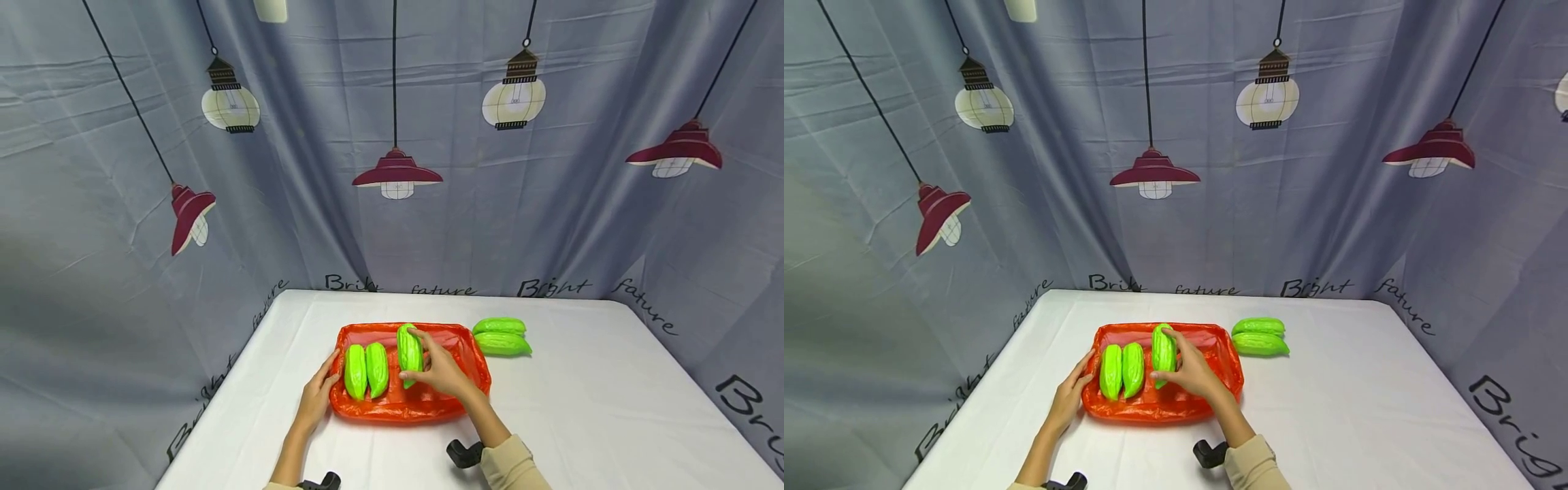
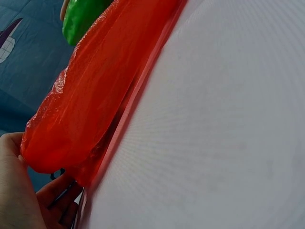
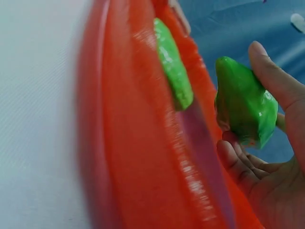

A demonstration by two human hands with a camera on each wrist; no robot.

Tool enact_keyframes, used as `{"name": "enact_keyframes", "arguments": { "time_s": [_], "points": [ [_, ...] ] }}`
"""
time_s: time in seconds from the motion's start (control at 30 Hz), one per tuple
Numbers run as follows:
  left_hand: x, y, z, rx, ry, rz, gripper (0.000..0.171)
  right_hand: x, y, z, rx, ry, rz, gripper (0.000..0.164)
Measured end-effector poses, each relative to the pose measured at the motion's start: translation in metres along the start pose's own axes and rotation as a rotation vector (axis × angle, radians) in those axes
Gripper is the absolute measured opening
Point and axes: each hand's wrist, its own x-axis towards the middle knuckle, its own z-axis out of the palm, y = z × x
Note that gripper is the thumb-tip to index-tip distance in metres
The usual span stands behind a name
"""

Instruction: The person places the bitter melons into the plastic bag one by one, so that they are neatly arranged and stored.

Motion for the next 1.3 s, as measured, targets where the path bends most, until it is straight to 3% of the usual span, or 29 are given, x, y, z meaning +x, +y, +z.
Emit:
{"name": "enact_keyframes", "arguments": {
  "time_s": [0.37, 0.87, 1.3],
  "points": [
    [-0.003, -0.001, 0.001, -0.005, 0.016, -0.018, 0.043, 0.004, 0.015, 0.017, -0.010, -0.082, 0.080, 0.084],
    [-0.002, 0.001, 0.000, -0.010, -0.010, -0.021, 0.043, 0.008, 0.020, 0.033, -0.136, -0.048, 0.070, 0.084],
    [-0.001, 0.005, 0.000, -0.012, -0.008, -0.018, 0.043, 0.009, 0.019, 0.033, -0.124, -0.068, 0.072, 0.085]
  ]
}}
